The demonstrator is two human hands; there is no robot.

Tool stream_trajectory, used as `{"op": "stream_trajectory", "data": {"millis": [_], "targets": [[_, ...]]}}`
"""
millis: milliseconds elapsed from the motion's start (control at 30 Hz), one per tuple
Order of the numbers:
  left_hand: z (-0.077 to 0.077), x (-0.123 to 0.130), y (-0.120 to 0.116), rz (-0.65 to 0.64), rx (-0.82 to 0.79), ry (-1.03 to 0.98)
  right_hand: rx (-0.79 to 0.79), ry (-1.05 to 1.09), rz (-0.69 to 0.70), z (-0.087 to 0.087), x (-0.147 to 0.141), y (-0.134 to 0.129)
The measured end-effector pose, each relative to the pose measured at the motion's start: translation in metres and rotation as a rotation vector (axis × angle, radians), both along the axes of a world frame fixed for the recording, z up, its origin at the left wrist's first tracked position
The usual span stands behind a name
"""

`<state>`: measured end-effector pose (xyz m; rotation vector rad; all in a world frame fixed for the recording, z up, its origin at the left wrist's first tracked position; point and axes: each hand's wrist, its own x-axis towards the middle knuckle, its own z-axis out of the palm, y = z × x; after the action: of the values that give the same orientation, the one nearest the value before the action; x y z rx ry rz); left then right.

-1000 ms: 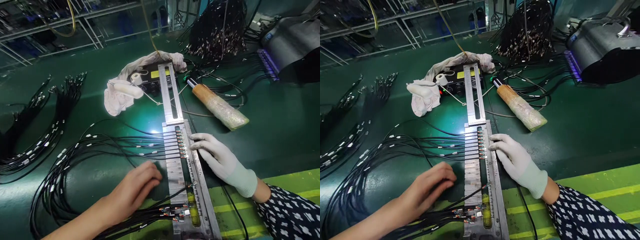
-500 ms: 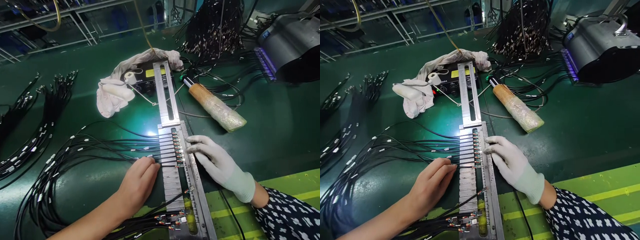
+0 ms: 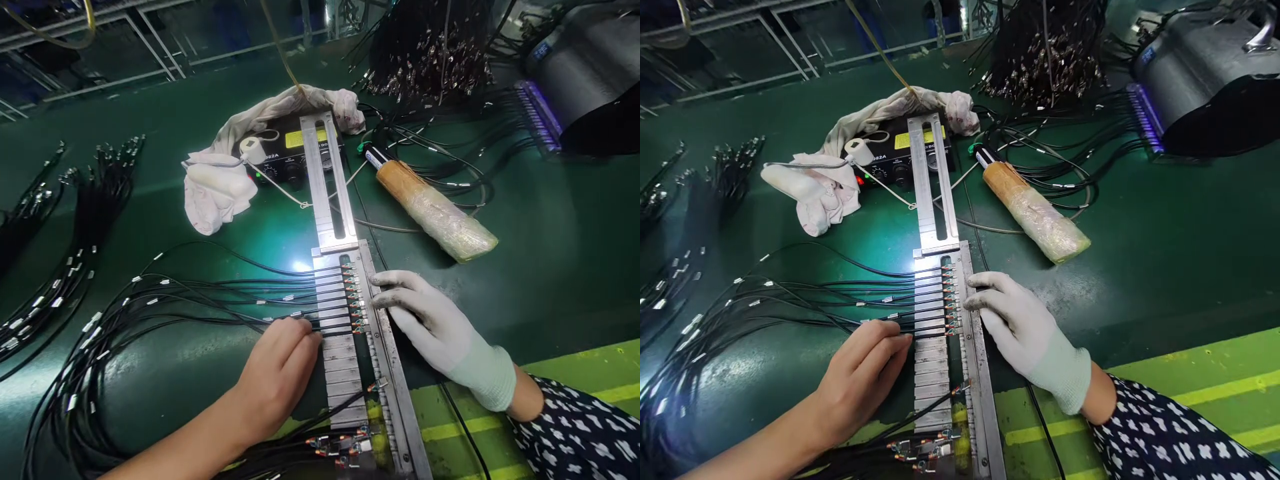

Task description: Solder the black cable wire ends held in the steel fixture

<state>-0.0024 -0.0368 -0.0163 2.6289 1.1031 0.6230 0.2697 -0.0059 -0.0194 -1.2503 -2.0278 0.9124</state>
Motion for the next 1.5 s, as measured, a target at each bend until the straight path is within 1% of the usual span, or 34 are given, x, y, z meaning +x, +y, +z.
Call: {"op": "stream_trajectory", "data": {"millis": [133,233,367,633,700,767,833,867,900,967,1033,1133,1267,1333,1400,1433,1500], "targets": [[0.004,-0.001,0.000,-0.052,0.038,0.039,0.002,0.008,-0.004,0.000,0.000,0.000],[0.006,-0.001,0.002,-0.068,0.026,0.019,0.003,0.018,-0.006,0.001,-0.001,0.001],[0.004,-0.002,0.002,-0.078,-0.028,-0.032,-0.001,0.020,-0.003,0.000,-0.001,0.001],[-0.001,-0.004,0.004,-0.089,-0.023,-0.023,-0.007,0.038,-0.004,-0.001,-0.002,0.001],[-0.001,-0.006,0.002,-0.111,-0.032,-0.017,-0.014,0.061,-0.031,-0.001,-0.003,0.000],[-0.001,-0.008,-0.002,-0.084,-0.003,0.035,-0.023,0.063,-0.100,-0.001,-0.005,-0.001],[0.000,-0.009,-0.009,-0.014,0.052,0.134,-0.020,0.000,-0.166,0.000,-0.009,-0.002],[0.001,-0.009,-0.012,0.008,0.065,0.188,-0.005,-0.064,-0.173,0.001,-0.011,-0.001],[0.001,-0.009,-0.015,0.014,0.065,0.234,0.018,-0.140,-0.158,0.002,-0.014,-0.001],[0.002,-0.008,-0.018,-0.020,0.042,0.292,0.076,-0.291,-0.099,0.003,-0.020,0.002],[0.002,-0.006,-0.018,-0.037,0.036,0.315,0.121,-0.370,-0.077,0.005,-0.027,0.004],[0.003,-0.005,-0.015,-0.028,0.049,0.300,0.151,-0.390,-0.114,0.007,-0.033,0.006],[0.001,-0.004,-0.009,-0.036,0.085,0.215,0.194,-0.393,-0.143,0.006,-0.037,0.009],[-0.001,-0.002,-0.002,-0.012,0.114,0.211,0.204,-0.394,-0.168,0.004,-0.039,0.016],[-0.001,0.002,0.007,0.041,0.122,0.235,0.206,-0.396,-0.195,0.002,-0.041,0.027],[0.001,0.003,0.011,0.067,0.112,0.239,0.209,-0.396,-0.204,0.001,-0.043,0.033],[0.010,0.003,0.016,0.099,0.045,0.214,0.221,-0.391,-0.208,0.000,-0.044,0.042]]}}
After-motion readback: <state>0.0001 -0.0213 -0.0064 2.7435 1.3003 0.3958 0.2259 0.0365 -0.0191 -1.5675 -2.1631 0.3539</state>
